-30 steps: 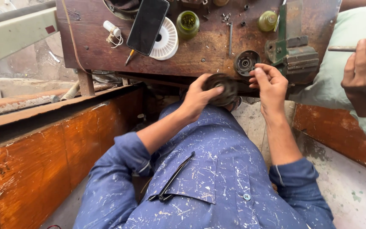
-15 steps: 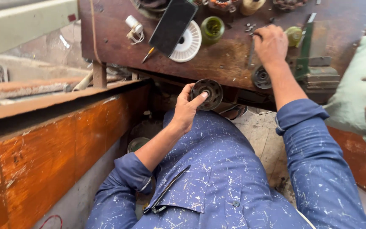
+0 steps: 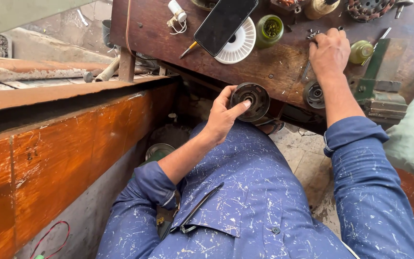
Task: The person holds a cylindrical metal part in a bench vise and uses a chisel and hammer to tap and adjust internal components. They repeatedly remove the part to inspect it, rotate it, and reposition it in the vise while continuing to strike with the chisel.
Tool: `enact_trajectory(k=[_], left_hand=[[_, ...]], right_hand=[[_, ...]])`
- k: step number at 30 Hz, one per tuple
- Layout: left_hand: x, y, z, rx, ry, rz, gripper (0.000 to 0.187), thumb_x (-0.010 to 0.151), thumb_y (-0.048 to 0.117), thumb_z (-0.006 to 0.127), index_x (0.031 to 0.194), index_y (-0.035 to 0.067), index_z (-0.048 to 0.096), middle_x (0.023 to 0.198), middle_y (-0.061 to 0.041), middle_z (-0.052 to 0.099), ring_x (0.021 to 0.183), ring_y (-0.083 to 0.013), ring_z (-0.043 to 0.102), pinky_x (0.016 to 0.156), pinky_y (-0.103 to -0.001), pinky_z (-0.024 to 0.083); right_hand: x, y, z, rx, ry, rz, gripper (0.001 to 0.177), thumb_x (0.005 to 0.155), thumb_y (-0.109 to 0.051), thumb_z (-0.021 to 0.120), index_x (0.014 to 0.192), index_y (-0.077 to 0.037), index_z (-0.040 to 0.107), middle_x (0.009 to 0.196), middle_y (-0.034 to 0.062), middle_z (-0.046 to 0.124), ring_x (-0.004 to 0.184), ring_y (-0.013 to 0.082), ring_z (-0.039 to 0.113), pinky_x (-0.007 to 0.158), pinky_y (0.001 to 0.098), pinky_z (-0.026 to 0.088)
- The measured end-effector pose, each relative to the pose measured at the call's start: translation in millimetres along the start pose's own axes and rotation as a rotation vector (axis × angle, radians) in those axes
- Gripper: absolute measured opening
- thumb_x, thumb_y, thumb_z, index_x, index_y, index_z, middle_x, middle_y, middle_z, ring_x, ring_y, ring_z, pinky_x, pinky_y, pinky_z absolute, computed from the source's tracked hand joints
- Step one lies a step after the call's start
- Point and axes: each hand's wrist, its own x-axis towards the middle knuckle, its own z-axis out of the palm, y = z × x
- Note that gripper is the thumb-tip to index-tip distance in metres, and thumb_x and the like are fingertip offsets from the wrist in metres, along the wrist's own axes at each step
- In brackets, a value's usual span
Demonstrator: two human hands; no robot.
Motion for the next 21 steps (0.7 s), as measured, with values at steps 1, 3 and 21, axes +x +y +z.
enact_trajectory(k=[1, 3, 21], left_hand=[[0.0, 2.0, 2.0, 0.003, -0.01, 0.002, 0.032, 0.096, 0.005, 0.07, 0.126, 0.001, 0.059, 0.112, -0.006, 0.07, 0.105, -0.012, 0.066, 0.096, -0.03, 0.055], [0.1, 6.8, 6.1, 0.017, -0.031, 0.003, 0.032, 0.096, 0.005, 0.07, 0.126, 0.001, 0.059, 0.112, -0.007, 0.07, 0.105, -0.0121, 0.066, 0.096, -0.03, 0.055], [6.5, 14.9, 43.3, -0.006, -0.233, -0.07, 0.03, 0.096, 0.003, 0.072, 0.124, 0.001, 0.061, 0.111, -0.007, 0.071, 0.103, -0.0124, 0.067, 0.094, -0.031, 0.058]], right_hand=[[1.1, -2.5, -3.1, -0.002, 0.014, -0.009, 0.012, 0.091, -0.018, 0.077, 0.095, -0.007, 0.079, 0.105, 0.0105, 0.066, 0.104, 0.0293, 0.06, 0.088, 0.0422, 0.05], [4.4, -7.7, -12.8, 0.086, 0.044, 0.017, 0.009, 0.09, -0.013, 0.077, 0.093, -0.005, 0.077, 0.101, 0.0118, 0.068, 0.097, 0.0283, 0.064, 0.084, 0.0415, 0.053], [-85.1, -77.6, -126.3, 1.944, -0.125, 0.882, 0.011, 0.099, 0.002, 0.067, 0.11, 0.004, 0.071, 0.101, 0.0142, 0.074, 0.09, 0.0238, 0.076, 0.087, 0.0375, 0.067]])
